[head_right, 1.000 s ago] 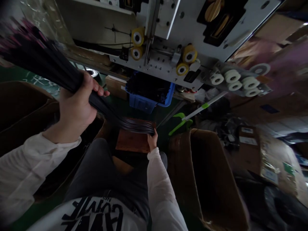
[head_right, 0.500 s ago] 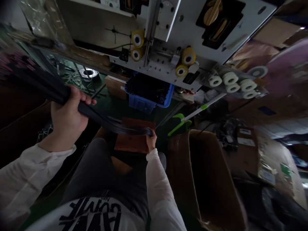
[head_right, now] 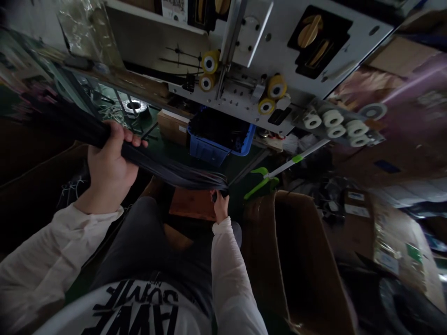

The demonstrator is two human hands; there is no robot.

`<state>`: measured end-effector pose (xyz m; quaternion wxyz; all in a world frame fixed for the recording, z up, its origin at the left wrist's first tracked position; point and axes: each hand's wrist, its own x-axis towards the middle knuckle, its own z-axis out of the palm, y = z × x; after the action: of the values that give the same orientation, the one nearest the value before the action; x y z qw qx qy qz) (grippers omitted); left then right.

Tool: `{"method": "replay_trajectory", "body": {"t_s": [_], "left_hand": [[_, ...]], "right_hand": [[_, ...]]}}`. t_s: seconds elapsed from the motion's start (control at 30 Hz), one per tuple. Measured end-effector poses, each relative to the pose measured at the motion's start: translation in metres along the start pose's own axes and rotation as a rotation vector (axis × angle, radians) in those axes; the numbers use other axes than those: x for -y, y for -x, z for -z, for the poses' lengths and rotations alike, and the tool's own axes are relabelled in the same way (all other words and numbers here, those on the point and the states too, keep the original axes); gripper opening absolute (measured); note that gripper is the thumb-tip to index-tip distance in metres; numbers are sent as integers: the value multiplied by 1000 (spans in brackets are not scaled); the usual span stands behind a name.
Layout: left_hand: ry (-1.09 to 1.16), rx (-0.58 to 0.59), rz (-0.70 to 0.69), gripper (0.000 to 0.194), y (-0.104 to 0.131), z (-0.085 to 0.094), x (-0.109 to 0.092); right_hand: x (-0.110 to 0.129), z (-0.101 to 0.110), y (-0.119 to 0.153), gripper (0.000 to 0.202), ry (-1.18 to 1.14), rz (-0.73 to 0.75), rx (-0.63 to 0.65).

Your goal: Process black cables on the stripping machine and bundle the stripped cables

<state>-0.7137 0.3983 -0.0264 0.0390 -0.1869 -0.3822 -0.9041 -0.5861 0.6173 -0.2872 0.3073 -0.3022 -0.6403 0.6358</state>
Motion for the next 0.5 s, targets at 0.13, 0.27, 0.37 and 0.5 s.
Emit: {"method": "replay_trajectory", "body": {"t_s": [0.13, 0.27, 0.37, 0.5], "left_hand": [[-25, -54, -7, 10, 3, 16, -7], [-81, -140, 8, 11, 10, 40, 0], [-116, -173, 23, 13, 15, 54, 5], [-97, -245, 50, 13, 16, 69, -1]], "right_hand": [[-9, 1, -2, 16, 51, 81, -82], [-16, 4, -1, 22, 137, 124, -52], [-16, 5, 0, 25, 210, 134, -26], [-1, 7, 0, 24, 322, 121, 65]]}}
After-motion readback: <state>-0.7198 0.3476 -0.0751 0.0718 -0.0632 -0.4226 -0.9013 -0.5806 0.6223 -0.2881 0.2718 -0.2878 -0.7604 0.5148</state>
